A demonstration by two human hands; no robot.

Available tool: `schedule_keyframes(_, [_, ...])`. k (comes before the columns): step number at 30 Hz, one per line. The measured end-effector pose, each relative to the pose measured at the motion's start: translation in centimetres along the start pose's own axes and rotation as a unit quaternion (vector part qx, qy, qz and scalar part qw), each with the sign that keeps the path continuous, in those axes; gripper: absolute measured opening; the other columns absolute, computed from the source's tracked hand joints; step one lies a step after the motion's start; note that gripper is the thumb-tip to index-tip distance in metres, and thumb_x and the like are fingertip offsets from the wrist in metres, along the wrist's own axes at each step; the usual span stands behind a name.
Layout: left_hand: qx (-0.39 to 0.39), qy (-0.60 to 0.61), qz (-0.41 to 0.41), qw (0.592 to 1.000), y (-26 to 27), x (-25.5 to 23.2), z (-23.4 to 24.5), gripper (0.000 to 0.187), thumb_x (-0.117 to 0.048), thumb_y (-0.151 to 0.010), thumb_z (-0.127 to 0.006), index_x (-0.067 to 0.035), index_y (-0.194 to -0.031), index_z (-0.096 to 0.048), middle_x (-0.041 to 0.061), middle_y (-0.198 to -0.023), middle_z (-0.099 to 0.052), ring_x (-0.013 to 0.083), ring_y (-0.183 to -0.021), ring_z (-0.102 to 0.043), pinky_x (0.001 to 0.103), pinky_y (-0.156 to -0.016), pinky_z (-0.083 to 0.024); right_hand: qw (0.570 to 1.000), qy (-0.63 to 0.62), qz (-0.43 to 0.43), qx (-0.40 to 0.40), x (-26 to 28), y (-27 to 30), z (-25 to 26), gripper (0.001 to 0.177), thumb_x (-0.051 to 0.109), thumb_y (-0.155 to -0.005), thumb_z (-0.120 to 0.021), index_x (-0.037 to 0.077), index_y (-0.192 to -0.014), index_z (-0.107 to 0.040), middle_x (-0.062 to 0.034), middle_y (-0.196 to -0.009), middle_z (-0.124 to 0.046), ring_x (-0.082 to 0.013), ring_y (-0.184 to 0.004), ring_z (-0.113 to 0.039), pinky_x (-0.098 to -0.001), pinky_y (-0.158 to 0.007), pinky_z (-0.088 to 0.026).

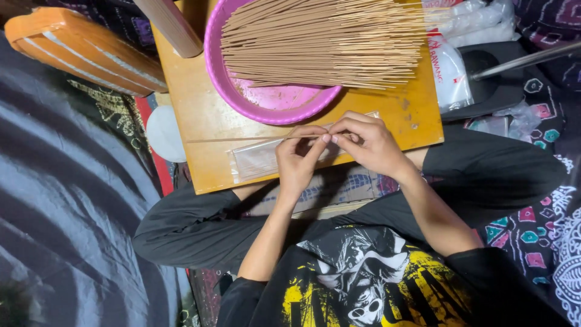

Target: The person packages incense sticks by placing them into clear plastic sleeves and then uses a finished stick to help slide or settle them within the sleeves.

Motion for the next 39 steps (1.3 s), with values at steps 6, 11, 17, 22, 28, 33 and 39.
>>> schedule_keyframes(6, [-0.031, 0.058, 0.040, 0.997, -0.5, 0.8, 2.2, 0.014, -0.007, -0.087, -0.082, -0.006, -0.100, -0.078, 0.007, -0.091, -0.074, 0.0095, -0.087, -0.066, 0.028, -0.084, -0.058, 1.000, 0.003, -0.023, -0.006, -2.8, 2.1, 3.8, 0.011, -0.002, -0.093, -0.072, 0.006, -0.100, -0.076, -0.0086, -0.088, -0.068, -0.0175, -0.064, -0.053, -0.0323, -0.062, -0.047])
schedule_keyframes(11, [-0.086, 0.016, 0.010, 0.996, -1.2, -1.0, 6.5, 0.011, -0.009, -0.091, -0.078, -0.005, -0.101, -0.075, 0.006, -0.082, -0.072, 0.0106, -0.078, -0.067, 0.029, -0.077, -0.058, 0.998, 0.016, -0.038, -0.039, -4.6, 3.4, 5.9, 0.013, -0.004, -0.091, -0.074, 0.005, -0.098, -0.076, -0.0066, -0.087, -0.068, -0.0171, -0.067, -0.058, -0.0298, -0.066, -0.049])
schedule_keyframes(17, [-0.089, 0.001, 0.005, 0.996, -1.1, -1.2, 6.3, 0.011, -0.007, -0.090, -0.078, -0.003, -0.099, -0.074, 0.007, -0.079, -0.072, 0.0116, -0.076, -0.068, 0.029, -0.074, -0.057, 0.998, 0.003, -0.043, -0.050, -4.0, 2.8, 3.6, 0.014, -0.006, -0.088, -0.074, 0.005, -0.097, -0.076, -0.0073, -0.085, -0.068, -0.0173, -0.066, -0.059, -0.0302, -0.064, -0.050])
schedule_keyframes(22, [-0.033, 0.016, 0.016, 0.999, -0.1, 0.8, 2.7, 0.012, -0.006, -0.086, -0.081, -0.004, -0.097, -0.077, 0.009, -0.083, -0.073, 0.0123, -0.081, -0.067, 0.030, -0.077, -0.057, 0.998, -0.025, -0.026, -0.046, -1.1, 1.2, 0.3, 0.018, -0.008, -0.087, -0.073, 0.006, -0.097, -0.077, -0.0074, -0.083, -0.068, -0.0185, -0.065, -0.061, -0.0301, -0.062, -0.051])
schedule_keyframes(28, [0.003, 0.030, 0.021, 0.999, -0.1, 0.6, 2.0, 0.014, -0.007, -0.084, -0.084, -0.008, -0.098, -0.079, 0.004, -0.086, -0.075, 0.0074, -0.084, -0.067, 0.026, -0.080, -0.058, 0.999, -0.011, -0.010, -0.038, -0.5, 1.0, -0.1, 0.017, -0.005, -0.089, -0.072, 0.006, -0.102, -0.077, -0.0076, -0.087, -0.069, -0.0174, -0.068, -0.061, -0.0300, -0.062, -0.052])
schedule_keyframes(33, [-0.072, 0.014, -0.003, 0.997, -0.9, -1.4, 6.2, 0.011, -0.006, -0.089, -0.079, -0.003, -0.098, -0.076, 0.009, -0.080, -0.072, 0.0127, -0.077, -0.066, 0.030, -0.075, -0.057, 0.998, 0.030, -0.012, -0.049, -3.3, 1.9, 2.0, 0.019, -0.008, -0.090, -0.071, 0.005, -0.102, -0.077, -0.0089, -0.089, -0.068, -0.0188, -0.070, -0.060, -0.0314, -0.064, -0.050])
schedule_keyframes(39, [-0.138, -0.006, -0.024, 0.990, -0.8, -1.6, 9.9, 0.009, -0.008, -0.092, -0.077, -0.005, -0.100, -0.074, 0.006, -0.082, -0.070, 0.0095, -0.076, -0.065, 0.028, -0.074, -0.055, 0.997, 0.053, -0.018, -0.058, -3.5, 2.7, 5.1, 0.016, -0.004, -0.094, -0.072, 0.007, -0.104, -0.077, -0.0091, -0.089, -0.068, -0.0188, -0.068, -0.058, -0.0305, -0.064, -0.048])
Point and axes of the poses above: each hand's wrist, its own y-axis away from the middle knuckle, its own z-axis out of the back of the hand, x = y × z, the point moved 7 cm from there along -y, towards the middle knuckle
